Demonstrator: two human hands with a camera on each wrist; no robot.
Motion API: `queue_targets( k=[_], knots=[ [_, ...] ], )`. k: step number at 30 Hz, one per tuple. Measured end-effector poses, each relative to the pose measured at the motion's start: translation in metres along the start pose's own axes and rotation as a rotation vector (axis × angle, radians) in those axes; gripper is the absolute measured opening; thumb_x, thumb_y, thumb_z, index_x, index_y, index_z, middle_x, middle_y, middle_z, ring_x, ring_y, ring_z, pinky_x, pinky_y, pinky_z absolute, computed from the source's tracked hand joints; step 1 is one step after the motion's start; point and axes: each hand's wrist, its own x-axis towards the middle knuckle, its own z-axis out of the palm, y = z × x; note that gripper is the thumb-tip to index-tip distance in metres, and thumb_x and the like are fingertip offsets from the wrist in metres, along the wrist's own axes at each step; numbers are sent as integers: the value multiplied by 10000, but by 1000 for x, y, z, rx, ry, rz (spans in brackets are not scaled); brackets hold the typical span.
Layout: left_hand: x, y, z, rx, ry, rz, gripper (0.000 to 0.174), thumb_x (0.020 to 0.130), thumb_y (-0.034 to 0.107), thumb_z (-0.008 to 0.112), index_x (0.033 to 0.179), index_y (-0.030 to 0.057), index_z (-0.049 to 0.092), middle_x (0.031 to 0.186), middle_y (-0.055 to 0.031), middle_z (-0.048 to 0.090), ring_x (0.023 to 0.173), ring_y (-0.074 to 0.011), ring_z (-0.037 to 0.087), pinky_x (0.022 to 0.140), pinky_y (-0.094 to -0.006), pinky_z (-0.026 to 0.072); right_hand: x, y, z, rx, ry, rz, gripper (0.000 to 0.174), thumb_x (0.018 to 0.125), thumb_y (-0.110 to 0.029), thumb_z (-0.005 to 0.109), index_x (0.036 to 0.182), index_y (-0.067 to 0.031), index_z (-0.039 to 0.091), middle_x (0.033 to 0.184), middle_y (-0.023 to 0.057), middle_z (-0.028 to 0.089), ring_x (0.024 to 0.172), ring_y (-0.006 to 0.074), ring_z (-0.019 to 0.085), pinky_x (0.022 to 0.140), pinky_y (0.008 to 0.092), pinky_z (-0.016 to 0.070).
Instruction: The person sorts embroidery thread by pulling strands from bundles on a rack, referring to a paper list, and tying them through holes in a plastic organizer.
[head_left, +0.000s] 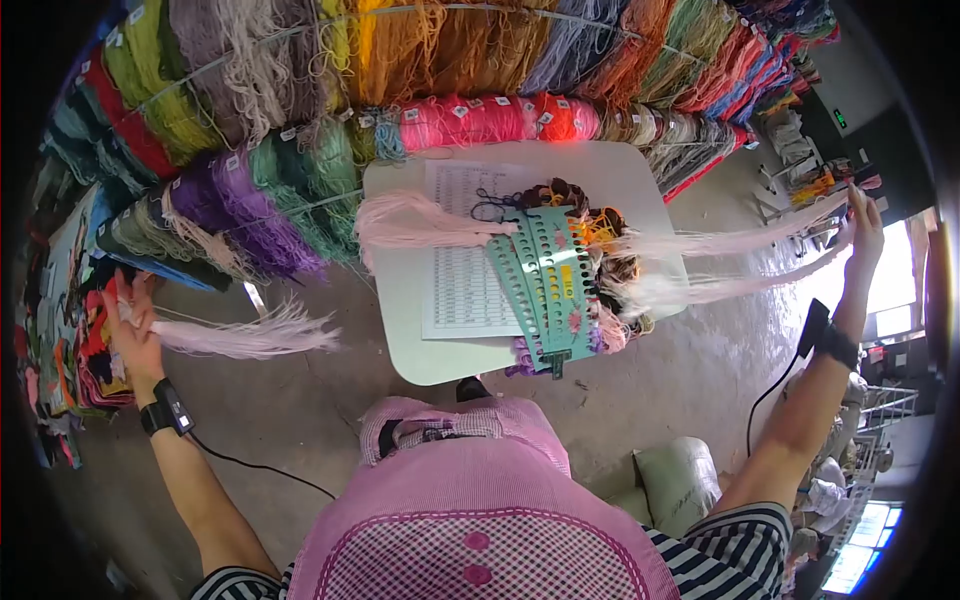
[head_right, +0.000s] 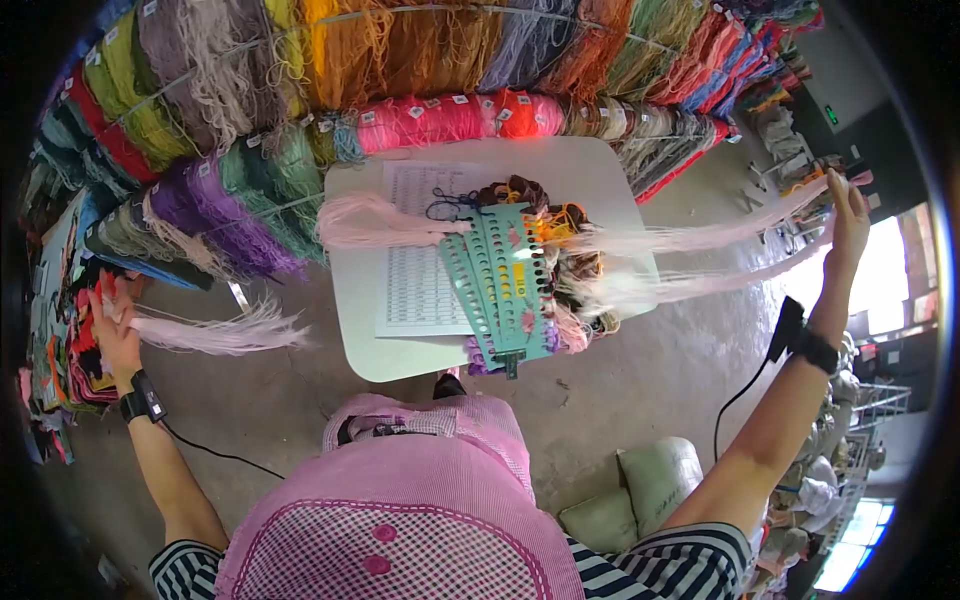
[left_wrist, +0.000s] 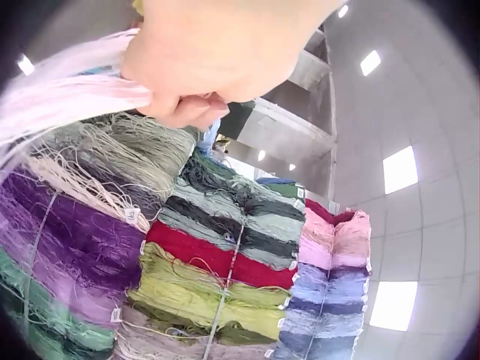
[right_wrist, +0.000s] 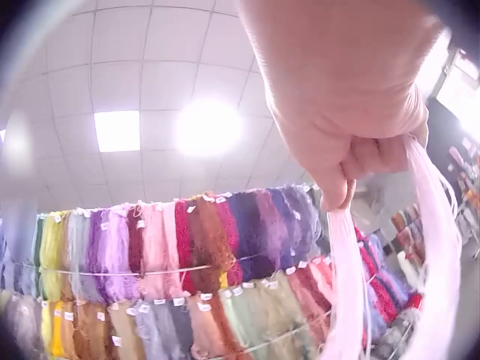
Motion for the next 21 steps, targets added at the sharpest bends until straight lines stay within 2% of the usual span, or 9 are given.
queue_targets(
  k=[1,2,3,5,8,10,12,14,21],
  knots=[
    [-5,-20,25,-43,-162,-96,437,1008,308,464,1347,31,457,938,-101,633,566,-63,426,366,-166,302,-16,-31,22,163,8,-142,259,914,-196,617,1076,-3,677,997,51,676,965,145,602,818,265,457],
    [-9,-40,50,-69,-322,-196,485,1001,338,481,1378,37,434,1020,-136,651,563,-58,446,359,-160,320,-26,-40,39,-366,44,-699,220,911,-119,564,1079,-10,655,986,76,655,958,167,600,793,282,466],
    [-12,-66,71,37,-261,-199,458,986,327,511,1328,24,481,970,-114,646,541,-48,436,350,-161,297,-40,-62,59,-336,-84,-627,249,977,-181,462,1086,-13,609,945,63,634,839,176,589,736,276,459],
    [-2,-122,98,240,-155,-300,379,955,287,567,1207,4,574,879,-77,627,497,-33,407,337,-164,249,-72,-68,116,359,-102,107,195,970,-239,552,1026,-65,621,851,14,571,732,82,511,655,242,416],
    [-14,-190,186,324,-157,-527,226,914,199,613,999,-3,670,759,-18,581,441,-21,353,331,-171,184,-140,-90,206,245,-213,-70,170,845,-106,716,974,-52,620,762,-9,550,652,64,437,585,240,395],
    [-36,-224,245,329,-232,-710,218,915,196,614,990,1,675,738,7,583,412,-18,331,332,-176,178,-180,-101,249,133,-279,-272,193,845,-42,669,1016,-43,580,825,130,616,751,238,642,648,325,488],
    [-44,-268,279,327,-480,-764,219,917,213,611,995,21,682,719,8,607,370,-5,289,339,-178,172,-202,-112,282,298,-509,-141,215,857,-7,616,1060,-42,555,872,150,663,787,321,669,683,362,512],
    [-57,-302,308,366,-459,-892,220,920,199,604,1026,17,668,779,-42,645,395,-17,328,345,-174,184,-209,-124,296,377,-729,82,245,873,0,562,1111,-46,530,836,140,679,715,287,667,662,366,513],
    [-71,-375,314,302,-262,-1104,263,921,141,584,1131,-15,614,888,-111,657,505,-65,507,366,-170,240,-222,-96,344,418,-775,343,136,852,-147,631,919,-30,630,709,99,664,637,215,648,591,326,489]
  ],
)
